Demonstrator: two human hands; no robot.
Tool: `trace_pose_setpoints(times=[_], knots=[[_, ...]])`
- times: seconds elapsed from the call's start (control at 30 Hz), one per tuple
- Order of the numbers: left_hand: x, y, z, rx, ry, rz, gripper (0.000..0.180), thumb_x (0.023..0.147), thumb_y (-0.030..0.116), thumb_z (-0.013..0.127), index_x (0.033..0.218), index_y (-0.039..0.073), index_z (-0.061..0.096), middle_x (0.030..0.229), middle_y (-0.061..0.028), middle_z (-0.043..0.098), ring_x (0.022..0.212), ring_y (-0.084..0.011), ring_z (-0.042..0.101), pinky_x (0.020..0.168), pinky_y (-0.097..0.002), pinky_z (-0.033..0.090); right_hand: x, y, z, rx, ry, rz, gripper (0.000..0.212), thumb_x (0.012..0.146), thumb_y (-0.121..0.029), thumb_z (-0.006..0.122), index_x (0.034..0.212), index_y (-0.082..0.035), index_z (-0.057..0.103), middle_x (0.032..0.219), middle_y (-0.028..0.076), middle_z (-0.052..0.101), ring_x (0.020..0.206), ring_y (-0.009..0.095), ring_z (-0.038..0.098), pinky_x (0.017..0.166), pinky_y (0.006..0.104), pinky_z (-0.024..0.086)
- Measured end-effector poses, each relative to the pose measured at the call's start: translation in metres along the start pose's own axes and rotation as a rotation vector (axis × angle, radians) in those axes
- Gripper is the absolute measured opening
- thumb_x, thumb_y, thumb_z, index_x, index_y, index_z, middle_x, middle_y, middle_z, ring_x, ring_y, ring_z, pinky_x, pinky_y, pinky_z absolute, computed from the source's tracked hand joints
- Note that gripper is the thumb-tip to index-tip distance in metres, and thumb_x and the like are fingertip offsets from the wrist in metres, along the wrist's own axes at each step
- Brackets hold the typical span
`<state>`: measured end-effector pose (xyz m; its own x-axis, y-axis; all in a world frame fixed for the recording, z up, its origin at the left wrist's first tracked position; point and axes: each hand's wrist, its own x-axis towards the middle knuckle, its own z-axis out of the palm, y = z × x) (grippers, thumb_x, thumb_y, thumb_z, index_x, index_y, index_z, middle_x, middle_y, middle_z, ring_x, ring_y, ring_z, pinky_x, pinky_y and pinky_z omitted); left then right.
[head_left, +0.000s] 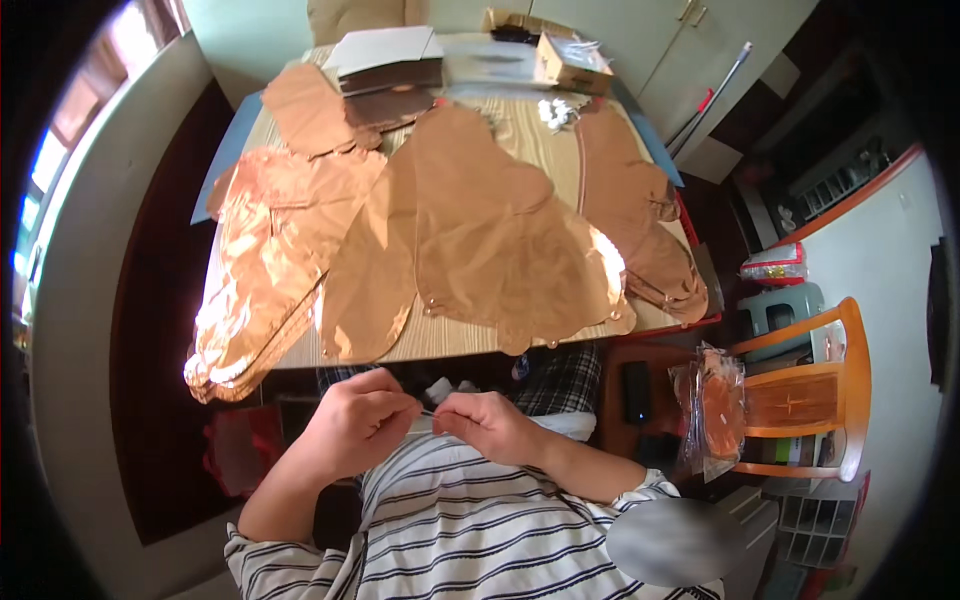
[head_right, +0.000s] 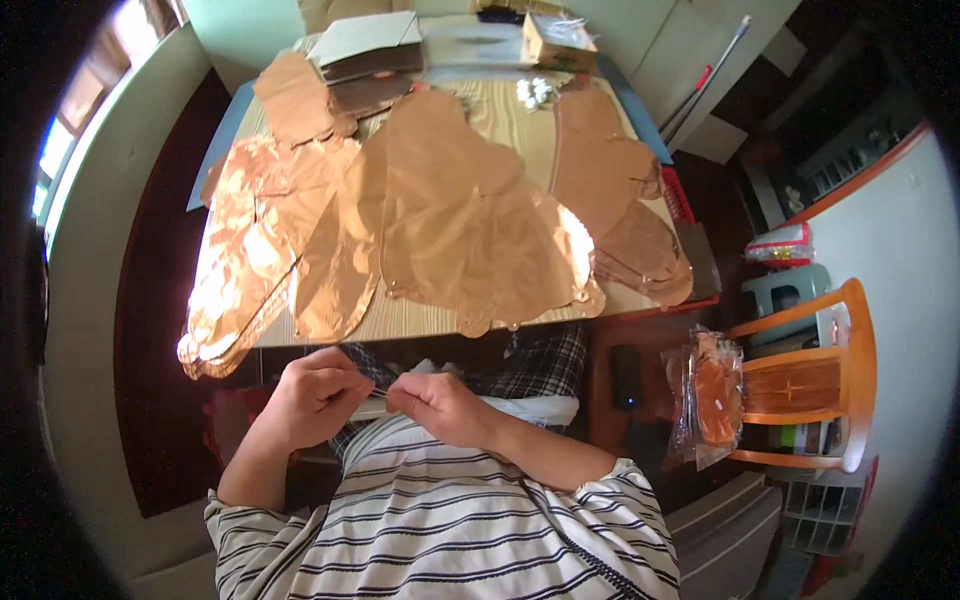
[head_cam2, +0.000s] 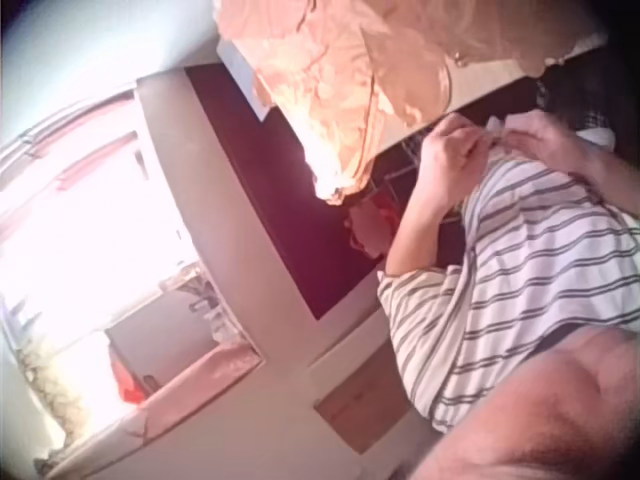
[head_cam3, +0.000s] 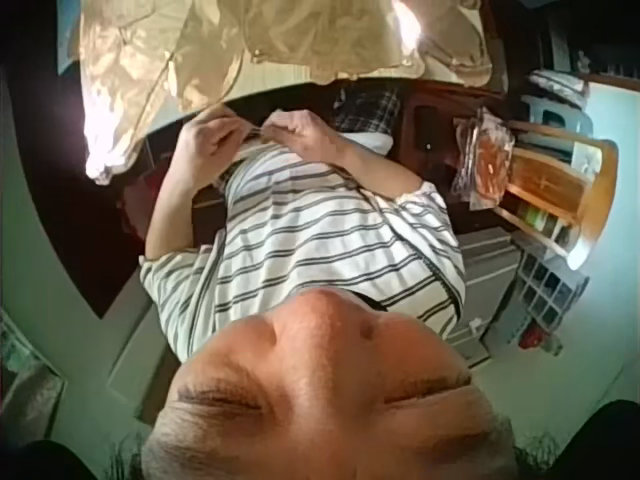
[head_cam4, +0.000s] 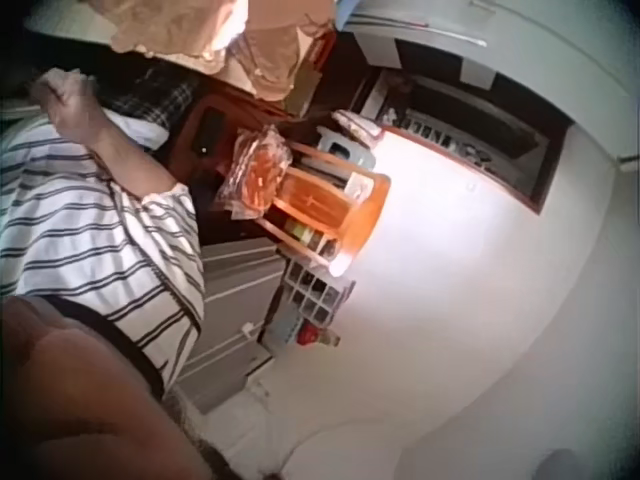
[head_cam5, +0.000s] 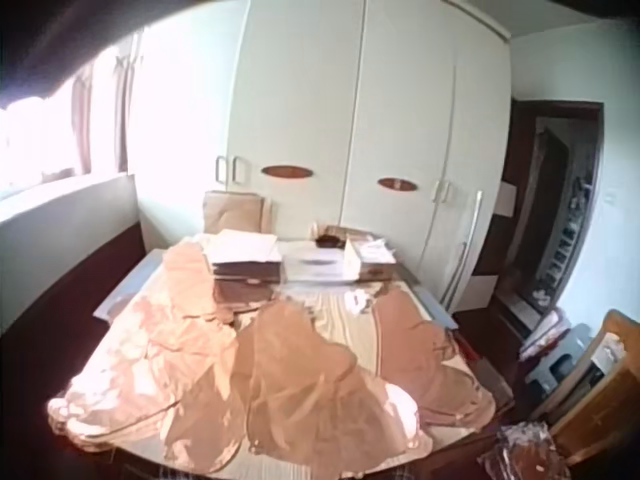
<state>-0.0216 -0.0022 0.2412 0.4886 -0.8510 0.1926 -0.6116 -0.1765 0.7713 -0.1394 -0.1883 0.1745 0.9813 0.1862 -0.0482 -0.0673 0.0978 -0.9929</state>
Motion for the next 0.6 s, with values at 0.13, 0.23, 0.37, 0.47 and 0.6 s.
trace_pose_setpoints(times=[0.13,0.23,0.37,0.47,0.6], knots=[[-0.001,-0.011,0.007,-0.545,-0.381,-0.242,0.004,0.083,0.001,0.070,0.083,-0.002,0.072,0.080,-0.0078,0.066,0.074,-0.0140,0.061,0.063,-0.0267,0.047,-0.002,-0.023,-0.013,-0.448,0.127,-0.377,0.005,0.091,-0.008,0.062,0.092,-0.003,0.061,0.077,0.010,0.056,0.067,0.026,0.056,0.059,0.0334,0.046],[-0.002,-0.010,0.026,-1.181,0.016,-0.254,0.011,0.090,-0.001,0.060,0.092,-0.004,0.071,0.095,-0.0119,0.065,0.085,-0.0169,0.061,0.076,-0.0277,0.048,-0.008,0.000,-0.007,-0.568,0.164,-0.455,0.004,0.088,-0.005,0.063,0.090,-0.004,0.060,0.074,0.011,0.053,0.067,0.029,0.056,0.059,0.0367,0.046],[0.019,-0.005,0.047,-0.510,0.423,-0.078,0.011,0.084,-0.002,0.064,0.092,0.001,0.071,0.092,-0.0102,0.065,0.079,-0.0203,0.060,0.075,-0.0288,0.047,-0.012,-0.035,0.003,-0.837,0.132,-0.688,0.008,0.083,-0.007,0.065,0.085,-0.003,0.058,0.072,0.010,0.052,0.064,0.028,0.055,0.057,0.0376,0.045],[0.020,-0.010,0.049,-0.163,0.149,0.306,0.017,0.076,-0.007,0.070,0.091,0.002,0.071,0.089,-0.0105,0.064,0.077,-0.0231,0.061,0.068,-0.0317,0.048,-0.009,-0.080,-0.032,-0.875,0.203,-0.694,0.006,0.085,-0.007,0.065,0.085,-0.004,0.061,0.071,0.009,0.053,0.061,0.027,0.055,0.054,0.0378,0.044],[0.020,0.009,0.035,-0.761,0.150,0.230,0.008,0.084,-0.003,0.068,0.090,0.000,0.072,0.083,-0.0074,0.063,0.076,-0.0170,0.059,0.066,-0.0294,0.047,0.004,-0.043,-0.042,-0.689,0.080,-0.510,0.008,0.089,-0.009,0.063,0.085,-0.003,0.060,0.073,0.009,0.054,0.067,0.030,0.058,0.061,0.0381,0.047]])
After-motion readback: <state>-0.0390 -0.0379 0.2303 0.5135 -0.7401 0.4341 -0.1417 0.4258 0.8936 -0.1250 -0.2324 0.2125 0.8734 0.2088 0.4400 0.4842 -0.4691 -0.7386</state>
